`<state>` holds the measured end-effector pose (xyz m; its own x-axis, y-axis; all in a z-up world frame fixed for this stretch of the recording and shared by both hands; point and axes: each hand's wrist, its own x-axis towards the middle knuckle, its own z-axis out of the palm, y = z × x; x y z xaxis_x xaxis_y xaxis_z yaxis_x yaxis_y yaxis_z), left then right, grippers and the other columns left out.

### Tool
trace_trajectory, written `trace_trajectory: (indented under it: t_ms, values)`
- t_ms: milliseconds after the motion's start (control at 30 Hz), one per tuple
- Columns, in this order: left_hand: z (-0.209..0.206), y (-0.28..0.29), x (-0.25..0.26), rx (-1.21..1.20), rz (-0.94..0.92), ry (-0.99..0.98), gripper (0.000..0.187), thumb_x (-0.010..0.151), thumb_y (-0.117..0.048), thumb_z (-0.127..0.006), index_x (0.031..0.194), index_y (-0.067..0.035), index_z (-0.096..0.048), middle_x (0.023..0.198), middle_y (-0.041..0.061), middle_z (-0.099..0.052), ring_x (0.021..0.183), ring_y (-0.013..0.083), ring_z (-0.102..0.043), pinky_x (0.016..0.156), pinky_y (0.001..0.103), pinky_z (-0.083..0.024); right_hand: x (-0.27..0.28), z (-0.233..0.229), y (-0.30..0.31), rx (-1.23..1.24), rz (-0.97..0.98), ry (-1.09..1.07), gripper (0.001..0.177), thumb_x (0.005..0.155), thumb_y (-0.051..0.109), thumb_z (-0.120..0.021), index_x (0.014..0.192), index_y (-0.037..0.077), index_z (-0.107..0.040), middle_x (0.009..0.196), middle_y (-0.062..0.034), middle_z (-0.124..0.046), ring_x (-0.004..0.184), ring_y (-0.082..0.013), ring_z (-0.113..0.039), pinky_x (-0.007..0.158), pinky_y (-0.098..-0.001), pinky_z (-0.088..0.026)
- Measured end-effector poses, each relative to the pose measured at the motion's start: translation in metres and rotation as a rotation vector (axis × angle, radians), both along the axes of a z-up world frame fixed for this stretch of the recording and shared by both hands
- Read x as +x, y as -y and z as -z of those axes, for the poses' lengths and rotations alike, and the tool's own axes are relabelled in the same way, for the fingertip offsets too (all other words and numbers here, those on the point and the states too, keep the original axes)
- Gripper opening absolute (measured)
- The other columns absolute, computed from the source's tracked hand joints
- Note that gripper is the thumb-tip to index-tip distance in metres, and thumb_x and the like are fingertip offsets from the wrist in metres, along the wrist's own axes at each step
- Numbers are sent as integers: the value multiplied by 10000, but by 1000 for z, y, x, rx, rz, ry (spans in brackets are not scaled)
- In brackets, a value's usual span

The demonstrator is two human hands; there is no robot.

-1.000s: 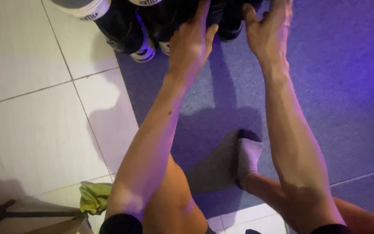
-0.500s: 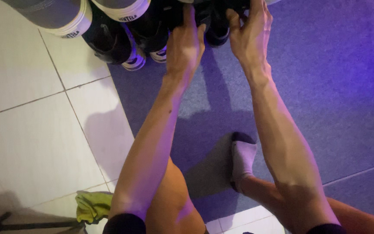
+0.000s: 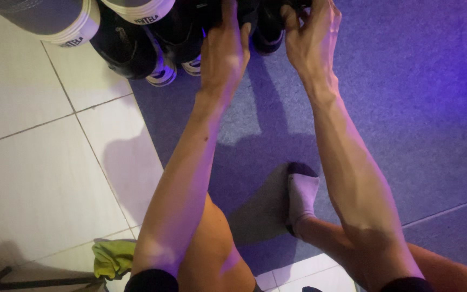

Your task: The person organizes shoes on a wall-mounted shoe rack. They pick up various pairs of shoes, including sneakers and sandals, and place them neatly on the rack.

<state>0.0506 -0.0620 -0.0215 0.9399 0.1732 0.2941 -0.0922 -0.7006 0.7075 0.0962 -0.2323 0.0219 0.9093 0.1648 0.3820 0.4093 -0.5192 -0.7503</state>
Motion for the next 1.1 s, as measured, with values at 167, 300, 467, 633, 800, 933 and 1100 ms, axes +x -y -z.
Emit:
trace_trajectory:
  t_ms: [167, 300, 467, 633, 800, 933, 1100]
  values:
    - [-5, 1, -3, -53, 15, -117, 617, 1063, -140, -619, 1550, -29, -257, 688, 150, -693, 591, 337, -712, 552, 443, -578, 5, 4, 0, -39, 39, 7, 213, 968, -28, -770, 1137, -32, -641, 1099, -161, -727, 994, -298, -752, 848, -351, -653]
    - [1, 2, 1, 42, -11, 17, 623, 1068, -153, -661, 1541, -34, -272, 735, 149, -693, 652, 365, -696, 557, 459, -550, 4, 4, 0, -88, 68, 27, 198, 968, -40, -777, 1118, -24, -649, 1041, -158, -744, 953, -302, -749, 829, -386, -615]
    - [8, 0, -2, -56, 48, -105, 587, 1095, -142, -626, 1550, -30, -273, 690, 146, -684, 586, 326, -703, 520, 445, -552, -3, 2, -3, 106, -9, -50, 254, 990, -79, -721, 1208, -36, -597, 1122, -154, -747, 1055, -262, -781, 888, -349, -653]
    - [16, 2, 2, 70, 18, 111, 633, 1047, -137, -673, 1528, -5, -284, 750, 169, -686, 640, 378, -681, 523, 468, -523, -2, 3, -4, 121, -5, -28, 294, 969, -97, -729, 1230, -41, -607, 1146, -164, -741, 1083, -276, -773, 937, -361, -668]
    - [14, -1, 0, 47, 20, 30, 633, 1061, -143, -665, 1547, -10, -281, 736, 169, -685, 628, 377, -688, 542, 467, -550, -2, 4, -6, 97, 16, -26, 262, 984, -76, -738, 1207, -36, -607, 1122, -154, -745, 1056, -266, -779, 919, -353, -674]
    - [17, 0, 1, 23, 18, 3, 640, 1068, -155, -660, 1554, -18, -268, 732, 165, -692, 646, 382, -696, 558, 480, -555, -2, 10, -8, 69, 10, 57, 262, 984, -74, -740, 1205, -25, -609, 1143, -169, -726, 1067, -306, -762, 903, -360, -669]
    - [19, 3, 0, 40, -18, 61, 680, 1057, -162, -679, 1569, -37, -249, 794, 192, -704, 718, 425, -690, 601, 521, -534, 2, 16, -7, -49, 62, 94, 268, 961, -24, -782, 1158, -17, -601, 1076, -195, -705, 961, -385, -711, 783, -432, -570]
